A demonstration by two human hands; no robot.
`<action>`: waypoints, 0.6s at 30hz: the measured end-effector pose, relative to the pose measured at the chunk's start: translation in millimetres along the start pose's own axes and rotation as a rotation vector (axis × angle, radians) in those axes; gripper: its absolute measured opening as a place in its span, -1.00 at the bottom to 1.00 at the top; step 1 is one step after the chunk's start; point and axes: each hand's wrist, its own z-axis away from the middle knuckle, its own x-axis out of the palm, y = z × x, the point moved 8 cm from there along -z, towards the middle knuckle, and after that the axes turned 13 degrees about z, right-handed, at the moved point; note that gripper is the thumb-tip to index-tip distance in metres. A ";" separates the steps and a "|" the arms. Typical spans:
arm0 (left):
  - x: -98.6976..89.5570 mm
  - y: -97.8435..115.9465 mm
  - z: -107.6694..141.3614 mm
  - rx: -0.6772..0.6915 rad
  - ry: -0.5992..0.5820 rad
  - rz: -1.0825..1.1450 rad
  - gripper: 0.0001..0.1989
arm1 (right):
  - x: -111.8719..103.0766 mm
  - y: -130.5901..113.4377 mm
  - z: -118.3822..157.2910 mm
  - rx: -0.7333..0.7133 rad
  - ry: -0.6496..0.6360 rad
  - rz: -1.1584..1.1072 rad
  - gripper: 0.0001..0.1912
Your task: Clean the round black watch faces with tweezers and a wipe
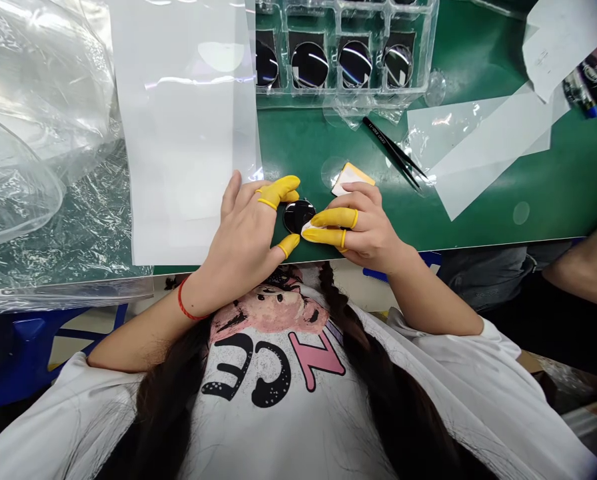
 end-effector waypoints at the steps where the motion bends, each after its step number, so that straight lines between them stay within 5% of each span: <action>1: -0.1 0.2 -0.1 0.000 0.000 -0.001 -0.46 | -1.1 0.6 1.7 0.005 0.009 -0.001 -0.64; 7: -0.7 0.9 0.1 0.012 0.002 0.019 -0.41 | -9.8 5.7 13.3 0.070 0.076 0.034 -0.69; 10: -0.4 0.5 -0.1 0.013 -0.007 0.013 -0.42 | -15.8 15.7 12.7 0.239 0.149 0.046 -0.70; 13: -0.5 0.3 -0.5 0.014 -0.007 0.002 -0.42 | -4.5 21.7 4.4 0.409 0.056 0.077 -0.63; 18: -0.1 -1.2 -0.1 -0.003 0.000 -0.006 -0.41 | 4.2 -0.2 -6.1 0.328 0.053 0.182 -0.67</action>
